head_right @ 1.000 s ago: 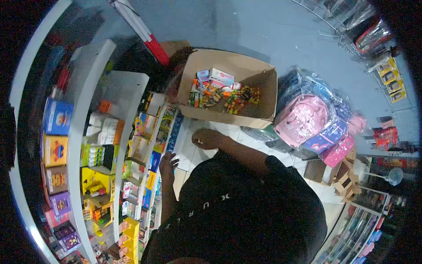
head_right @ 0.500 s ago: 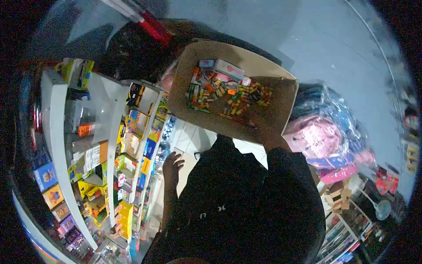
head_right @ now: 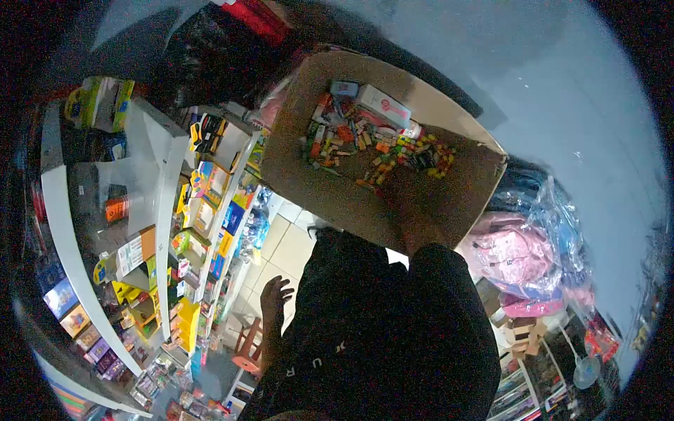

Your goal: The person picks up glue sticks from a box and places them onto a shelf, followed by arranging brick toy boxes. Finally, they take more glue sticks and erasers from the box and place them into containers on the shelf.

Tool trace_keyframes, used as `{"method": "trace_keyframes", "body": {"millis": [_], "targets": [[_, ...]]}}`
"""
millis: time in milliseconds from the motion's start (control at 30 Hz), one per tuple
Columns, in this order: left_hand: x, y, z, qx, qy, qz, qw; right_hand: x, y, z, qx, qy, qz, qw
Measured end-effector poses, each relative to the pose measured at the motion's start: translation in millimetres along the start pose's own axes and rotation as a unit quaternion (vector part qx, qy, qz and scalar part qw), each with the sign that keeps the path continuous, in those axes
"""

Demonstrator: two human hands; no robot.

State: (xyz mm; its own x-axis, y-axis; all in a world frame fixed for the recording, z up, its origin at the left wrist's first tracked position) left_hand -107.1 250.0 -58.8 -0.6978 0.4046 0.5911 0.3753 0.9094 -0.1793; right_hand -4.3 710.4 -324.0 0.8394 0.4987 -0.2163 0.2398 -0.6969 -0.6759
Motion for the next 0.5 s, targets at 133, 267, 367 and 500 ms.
{"method": "trace_keyframes", "body": {"millis": [133,267,367,500], "targets": [[-3.8,-1.7,-5.0,-0.004,0.032,0.042,0.999,13.5,-1.4,-4.4,0.033,0.026,-0.005,0.999],[-1.4,6.5,-13.4,0.000,0.029,0.047,0.998,18.0,-13.3,-9.6,0.077,0.045,-0.014,0.996],[-10.8,6.7,-14.6,0.004,0.022,0.025,0.999,3.2,-22.0,-11.7,0.114,0.023,-0.018,0.993],[-20.5,5.4,-18.4,0.010,0.020,0.038,0.999,-37.2,-29.0,-7.3,0.123,-0.090,-0.001,0.988]]}}
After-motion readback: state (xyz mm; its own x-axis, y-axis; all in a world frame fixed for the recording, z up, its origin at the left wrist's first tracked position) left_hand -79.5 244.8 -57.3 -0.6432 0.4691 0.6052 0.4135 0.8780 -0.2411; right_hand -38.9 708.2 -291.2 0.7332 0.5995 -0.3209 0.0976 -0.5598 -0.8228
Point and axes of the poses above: each hand's wrist, its own z-axis towards the middle knuckle, its own y-axis out of the palm, x = y × z, the point moved 9 cm from there along z, towards the middle knuckle, and after that the axes turned 3 degrees about y, right-handed, at the moved point
